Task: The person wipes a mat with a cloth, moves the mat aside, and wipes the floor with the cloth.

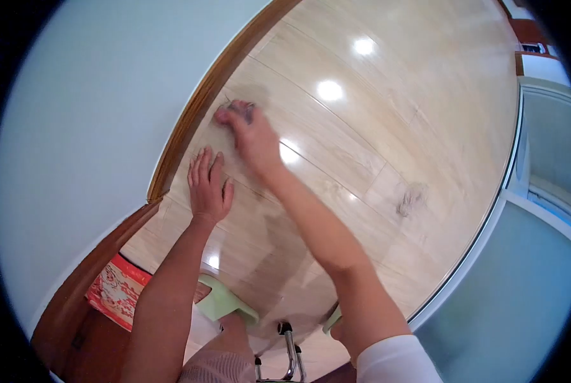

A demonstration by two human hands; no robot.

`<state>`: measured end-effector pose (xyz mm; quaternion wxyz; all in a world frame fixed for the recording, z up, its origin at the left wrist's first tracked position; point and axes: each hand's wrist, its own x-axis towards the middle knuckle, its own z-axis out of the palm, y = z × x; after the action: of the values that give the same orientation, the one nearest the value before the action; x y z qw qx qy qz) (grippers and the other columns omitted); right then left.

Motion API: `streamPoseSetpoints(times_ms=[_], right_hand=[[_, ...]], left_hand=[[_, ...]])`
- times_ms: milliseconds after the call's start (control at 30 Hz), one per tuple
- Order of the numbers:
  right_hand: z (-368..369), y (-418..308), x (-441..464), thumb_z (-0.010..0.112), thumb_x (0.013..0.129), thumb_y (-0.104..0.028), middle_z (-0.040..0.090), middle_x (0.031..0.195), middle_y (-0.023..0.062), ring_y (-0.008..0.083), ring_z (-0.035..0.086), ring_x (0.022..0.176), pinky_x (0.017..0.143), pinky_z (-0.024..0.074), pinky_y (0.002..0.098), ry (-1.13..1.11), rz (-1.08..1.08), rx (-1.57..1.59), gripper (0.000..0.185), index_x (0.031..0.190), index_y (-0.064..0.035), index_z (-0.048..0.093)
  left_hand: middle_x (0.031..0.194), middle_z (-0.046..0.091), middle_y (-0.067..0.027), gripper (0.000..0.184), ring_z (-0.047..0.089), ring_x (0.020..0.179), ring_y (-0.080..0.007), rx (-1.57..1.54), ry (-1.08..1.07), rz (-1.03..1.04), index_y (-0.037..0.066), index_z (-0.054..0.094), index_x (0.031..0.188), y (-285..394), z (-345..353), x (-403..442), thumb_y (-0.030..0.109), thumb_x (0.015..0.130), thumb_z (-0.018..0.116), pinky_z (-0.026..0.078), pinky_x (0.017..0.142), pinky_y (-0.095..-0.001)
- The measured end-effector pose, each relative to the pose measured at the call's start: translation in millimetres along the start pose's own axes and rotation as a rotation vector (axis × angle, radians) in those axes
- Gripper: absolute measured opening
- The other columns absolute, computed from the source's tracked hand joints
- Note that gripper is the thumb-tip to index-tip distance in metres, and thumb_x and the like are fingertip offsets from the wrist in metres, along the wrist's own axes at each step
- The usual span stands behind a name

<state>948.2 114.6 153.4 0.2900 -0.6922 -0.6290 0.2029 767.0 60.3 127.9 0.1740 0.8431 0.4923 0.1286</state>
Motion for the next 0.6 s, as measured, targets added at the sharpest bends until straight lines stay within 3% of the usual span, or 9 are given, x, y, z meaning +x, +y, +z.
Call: streamPoseSetpoints(times_ms=[133, 200, 267, 367, 467, 500, 533, 600], right_hand=[[-83, 91, 8, 0.057, 0.089, 0.000, 0.070, 0.113, 0.0001, 0.0291, 0.062, 0.105, 0.086, 0.0529, 0.0419, 0.280, -0.034, -0.135, 0.032, 0.111, -0.0213, 0.066], [-135, 143, -6, 0.057, 0.092, -0.004, 0.071, 0.117, -0.0025, 0.0295, 0.062, 0.106, 0.088, 0.0524, 0.0416, 0.321, 0.145, -0.305, 0.030, 0.112, -0.0226, 0.069], [-173, 184, -22, 0.057, 0.093, -0.005, 0.069, 0.118, 0.0006, 0.0294, 0.062, 0.106, 0.088, 0.0527, 0.0411, 0.311, 0.342, -0.532, 0.034, 0.117, -0.0249, 0.071], [-186, 174, -38, 0.054, 0.093, -0.003, 0.068, 0.119, 0.0059, 0.0294, 0.063, 0.104, 0.086, 0.0532, 0.0409, 0.346, 0.516, -0.531, 0.040, 0.122, -0.0246, 0.071], [-122, 72, -41, 0.056, 0.087, 0.004, 0.067, 0.119, 0.0112, 0.0300, 0.063, 0.106, 0.087, 0.0522, 0.0416, 0.165, -0.069, -0.252, 0.040, 0.119, -0.0160, 0.069], [-77, 52, -46, 0.058, 0.086, 0.002, 0.069, 0.119, 0.0088, 0.0287, 0.064, 0.102, 0.080, 0.0531, 0.0382, 0.155, -0.125, -0.104, 0.037, 0.118, -0.0133, 0.069], [-45, 26, -52, 0.054, 0.093, -0.007, 0.067, 0.120, 0.0127, 0.0331, 0.061, 0.116, 0.099, 0.0485, 0.0390, 0.009, -0.104, 0.085, 0.027, 0.117, -0.0142, 0.066], [-10, -5, -52, 0.053, 0.093, -0.007, 0.065, 0.124, 0.0107, 0.0334, 0.058, 0.119, 0.100, 0.0489, 0.0380, -0.282, 0.287, 0.227, 0.029, 0.117, -0.0165, 0.065]], left_hand=[[0.158, 0.033, -0.0231, 0.065, 0.029, 0.147, -0.0408, -0.011, 0.040, 0.018, 0.002, 0.044, 0.147, -1, 3, -2, 0.023, 0.089, 0.063, 0.021, 0.122, -0.0566], [0.158, 0.033, -0.0223, 0.065, 0.029, 0.147, -0.0403, -0.021, 0.044, 0.015, 0.002, 0.044, 0.147, -2, 4, -2, 0.022, 0.089, 0.064, 0.021, 0.122, -0.0562], [0.158, 0.033, -0.0214, 0.065, 0.029, 0.147, -0.0398, -0.029, 0.034, -0.015, 0.003, 0.043, 0.148, -3, 6, -3, 0.022, 0.089, 0.064, 0.021, 0.122, -0.0558], [0.159, 0.031, -0.0241, 0.065, 0.028, 0.148, -0.0427, -0.059, 0.042, 0.009, 0.002, 0.039, 0.150, -3, 4, -4, 0.020, 0.091, 0.061, 0.020, 0.122, -0.0572], [0.158, 0.033, -0.0205, 0.063, 0.030, 0.147, -0.0391, -0.040, 0.061, 0.008, 0.004, 0.044, 0.148, -2, 4, -3, 0.022, 0.091, 0.062, 0.021, 0.123, -0.0557], [0.158, 0.033, -0.0204, 0.063, 0.030, 0.147, -0.0390, -0.038, 0.055, -0.001, 0.005, 0.044, 0.148, -2, 4, -3, 0.022, 0.091, 0.062, 0.021, 0.123, -0.0558], [0.158, 0.034, -0.0203, 0.063, 0.030, 0.147, -0.0389, -0.036, 0.052, -0.010, 0.005, 0.044, 0.148, -3, 6, -2, 0.022, 0.091, 0.062, 0.021, 0.123, -0.0558], [0.158, 0.034, -0.0202, 0.062, 0.030, 0.148, -0.0387, -0.039, 0.048, -0.019, 0.005, 0.044, 0.148, -1, 7, -2, 0.021, 0.091, 0.062, 0.021, 0.123, -0.0559]])
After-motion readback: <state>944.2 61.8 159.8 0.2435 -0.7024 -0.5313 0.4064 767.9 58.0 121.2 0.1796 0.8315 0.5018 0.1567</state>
